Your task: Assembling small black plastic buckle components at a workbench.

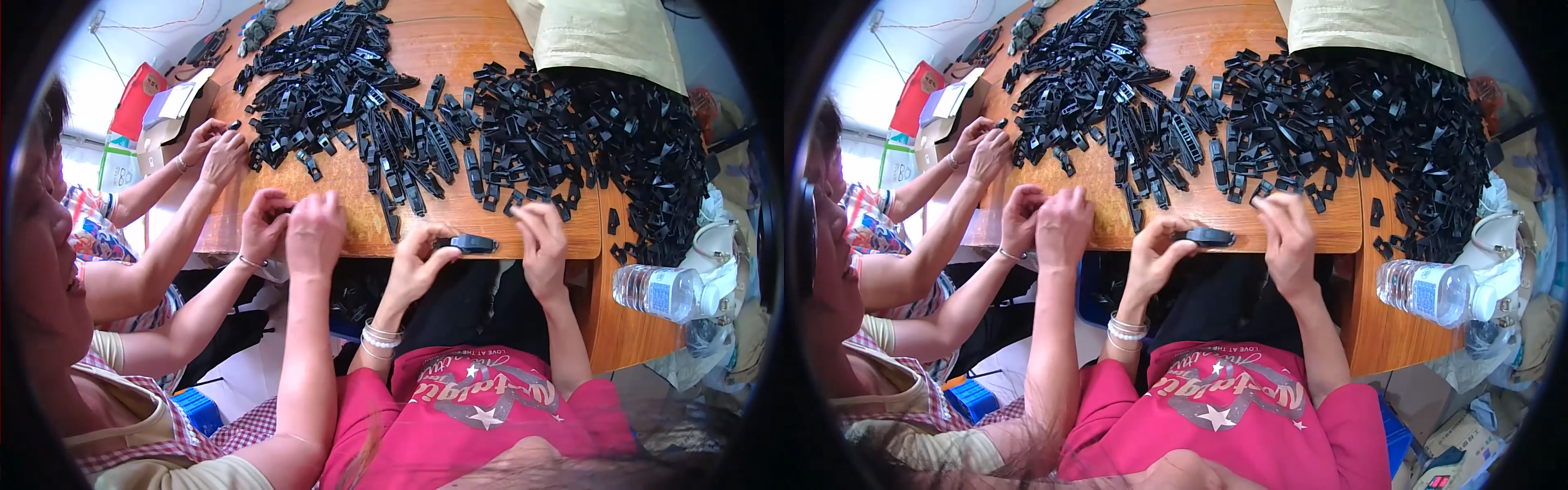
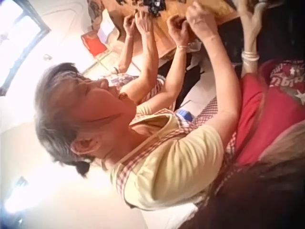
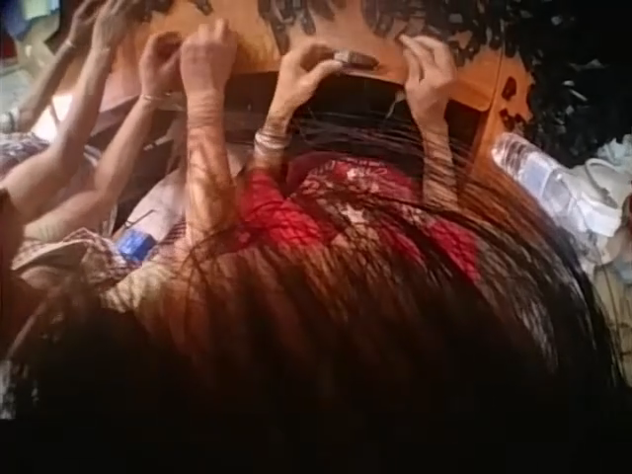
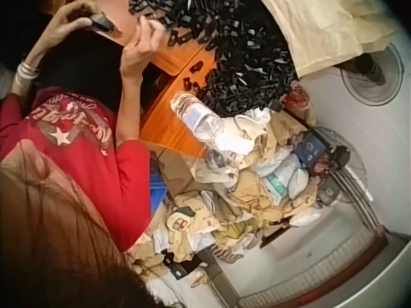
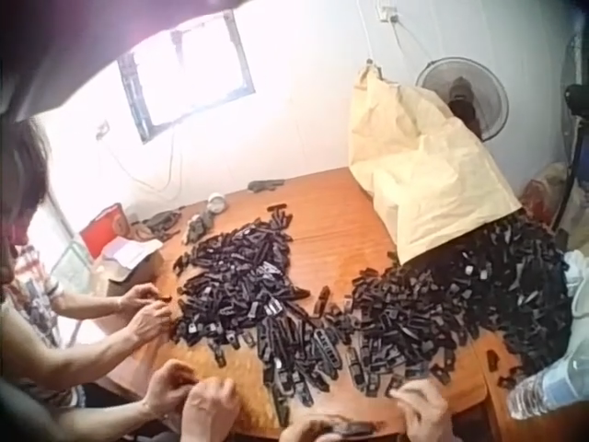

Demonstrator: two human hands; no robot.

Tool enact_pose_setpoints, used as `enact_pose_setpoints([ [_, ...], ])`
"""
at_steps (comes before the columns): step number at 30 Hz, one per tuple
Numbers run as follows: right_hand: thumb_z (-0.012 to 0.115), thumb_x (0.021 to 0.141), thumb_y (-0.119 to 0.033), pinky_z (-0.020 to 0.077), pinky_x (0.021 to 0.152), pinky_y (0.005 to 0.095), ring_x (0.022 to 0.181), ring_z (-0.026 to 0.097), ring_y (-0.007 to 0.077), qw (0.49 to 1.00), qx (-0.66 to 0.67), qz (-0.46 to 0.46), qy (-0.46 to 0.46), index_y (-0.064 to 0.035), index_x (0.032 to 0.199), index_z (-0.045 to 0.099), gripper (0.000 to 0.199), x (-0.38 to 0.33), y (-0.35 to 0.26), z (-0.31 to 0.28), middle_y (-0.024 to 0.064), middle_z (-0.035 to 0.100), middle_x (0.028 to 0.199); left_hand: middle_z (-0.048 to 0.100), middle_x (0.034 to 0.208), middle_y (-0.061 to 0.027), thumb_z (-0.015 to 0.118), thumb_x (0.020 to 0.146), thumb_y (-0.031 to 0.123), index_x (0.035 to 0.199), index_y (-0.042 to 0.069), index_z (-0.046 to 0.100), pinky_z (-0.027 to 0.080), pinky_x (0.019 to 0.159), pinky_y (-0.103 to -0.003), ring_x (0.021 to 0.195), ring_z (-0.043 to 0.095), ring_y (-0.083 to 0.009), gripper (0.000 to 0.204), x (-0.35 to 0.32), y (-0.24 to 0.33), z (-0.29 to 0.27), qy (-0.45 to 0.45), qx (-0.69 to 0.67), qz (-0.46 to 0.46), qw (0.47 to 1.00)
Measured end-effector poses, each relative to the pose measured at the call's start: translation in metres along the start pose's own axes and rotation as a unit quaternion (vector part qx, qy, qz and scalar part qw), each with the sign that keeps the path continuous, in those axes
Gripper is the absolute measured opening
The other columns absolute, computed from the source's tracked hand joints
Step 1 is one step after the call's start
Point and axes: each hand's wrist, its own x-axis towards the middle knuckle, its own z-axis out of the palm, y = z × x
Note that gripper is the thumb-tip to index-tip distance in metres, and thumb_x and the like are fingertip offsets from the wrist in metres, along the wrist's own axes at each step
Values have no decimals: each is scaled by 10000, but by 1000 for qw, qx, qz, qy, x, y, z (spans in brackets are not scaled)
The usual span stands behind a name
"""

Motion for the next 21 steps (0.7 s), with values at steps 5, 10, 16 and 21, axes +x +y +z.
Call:
enact_pose_setpoints([
  [5, 674, 753, 16, 411, 730, 382, 848, 555, 265, 984, -151, -85, 31, -10, 845, 624, 108, 18, 18, 5, 97, 543, 912, 555, 803, -36, 503, 990, 277, 807, 13, 565, 414, 560, -196, 651, 520, -98, 327, 31, 6, -1, -5, -264, -43, 964],
  [10, 667, 748, 76, 470, 775, 376, 879, 589, 283, 995, -16, -58, 74, -1, 840, 612, 131, 16, 19, 10, 111, 592, 964, 621, 817, -119, 637, 878, 12, 915, 19, 517, 535, 520, -249, 718, 669, -182, 126, 64, 12, 7, -7, -174, -83, 981],
  [16, 648, 804, 66, 506, 684, 275, 766, 610, 182, 993, 88, -37, 64, 1, 1102, 602, 308, 49, -26, 15, 105, 564, 978, 631, 814, -213, 675, 836, 248, 820, -28, 577, 507, 689, -462, 770, 624, -402, 293, 88, 0, 35, 88, 557, 93, 821],
  [21, 698, 771, 35, 505, 696, 323, 825, 615, 237, 1000, 9, 15, -9, 27, 972, 631, 212, 3, 6, -4, 113, 587, 913, 602, 908, -171, 644, 849, 140, 913, 8, 601, 504, 637, -420, 740, 616, -370, 153, 64, 20, 30, 132, 550, 111, 817],
])
